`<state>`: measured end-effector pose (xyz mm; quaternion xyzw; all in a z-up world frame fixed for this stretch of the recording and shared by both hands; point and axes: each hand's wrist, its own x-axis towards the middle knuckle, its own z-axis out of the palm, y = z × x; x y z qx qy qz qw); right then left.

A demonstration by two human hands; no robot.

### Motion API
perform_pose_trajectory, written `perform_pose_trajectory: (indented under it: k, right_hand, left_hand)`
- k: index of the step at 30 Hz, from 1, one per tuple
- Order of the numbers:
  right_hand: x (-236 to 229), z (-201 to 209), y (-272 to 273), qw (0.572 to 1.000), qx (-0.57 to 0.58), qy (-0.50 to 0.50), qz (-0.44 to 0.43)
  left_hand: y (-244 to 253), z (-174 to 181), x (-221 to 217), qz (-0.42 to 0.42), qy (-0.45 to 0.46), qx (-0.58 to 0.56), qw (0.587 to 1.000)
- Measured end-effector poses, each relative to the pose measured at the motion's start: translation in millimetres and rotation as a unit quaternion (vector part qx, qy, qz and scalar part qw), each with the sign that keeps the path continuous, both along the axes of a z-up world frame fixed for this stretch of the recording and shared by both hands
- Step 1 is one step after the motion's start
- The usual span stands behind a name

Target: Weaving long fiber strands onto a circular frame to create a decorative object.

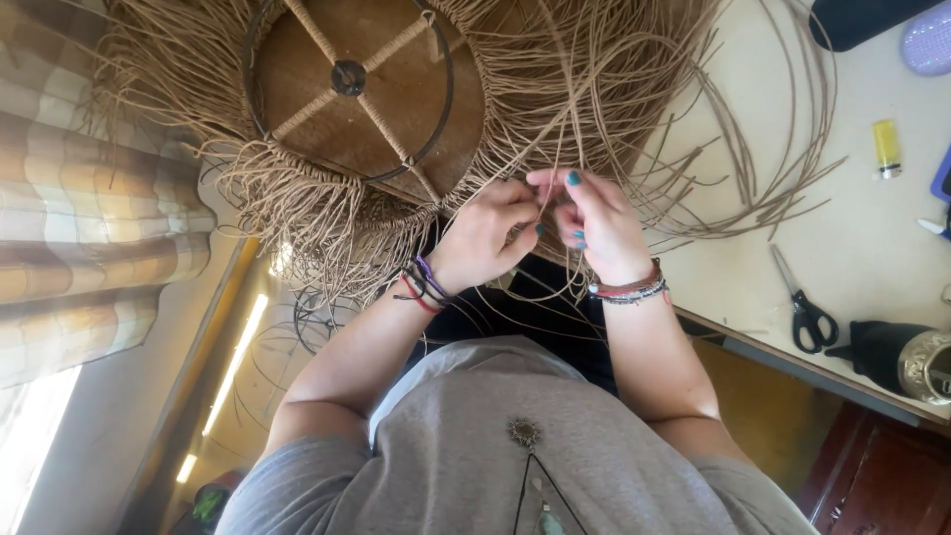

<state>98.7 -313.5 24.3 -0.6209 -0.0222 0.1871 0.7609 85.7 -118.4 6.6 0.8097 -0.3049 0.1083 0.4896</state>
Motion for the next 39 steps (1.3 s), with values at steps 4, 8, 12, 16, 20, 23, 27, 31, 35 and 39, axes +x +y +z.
perform_pose_trajectory:
  k: [4,8,12,16,20,23,27,31,35,39]
  right_hand:
    - [-1.7,-1.7,7.0,0.999,-0.031,-0.035,0.005]
    - [-9.7,-17.5,-11.6,0.981,-0.164,-0.099,0.007]
    - [-30.4,-18.4,-22.6,0.909,-0.353,-0.197,0.105]
    - [-49.3,23.5,-16.1,0.864,-0.416,-0.171,0.227]
    - [-57.2,21.0,-33.9,0.844,-0.413,-0.197,0.28]
    - [-59.0,27.7,-38.8,0.856,-0.401,-0.198,0.26]
    - [-60.5,33.3,-31.9,0.896,-0.342,-0.227,0.167]
    - [-57.4,33.1,-29.6,0.908,-0.307,-0.231,0.166]
    - [-53.9,41.1,-33.9,0.943,-0.219,-0.146,0.202]
    - [-49.5,38.7,-27.3,0.96,-0.168,-0.187,0.127]
  left_hand:
    - [-2.4,-13.6,9.7,-0.008,0.021,0.005,1.0]
    - [-7.7,-20.5,40.8,-0.079,0.269,-0.129,0.951]
    - [-24.2,-12.5,68.6,-0.119,0.358,-0.222,0.899]
    - [-34.2,7.5,78.6,-0.137,0.417,-0.328,0.836]
    - [-24.4,6.9,93.8,-0.114,0.499,-0.516,0.687]
    - [-23.3,5.2,92.9,-0.082,0.472,-0.522,0.706]
    - [-32.0,7.9,77.1,-0.028,0.398,-0.485,0.778]
    - [-27.5,28.4,58.8,-0.042,0.312,-0.471,0.824]
    - [-16.9,45.1,40.5,-0.023,0.207,-0.323,0.923]
    - [-11.4,39.3,31.2,-0.099,0.243,-0.393,0.881]
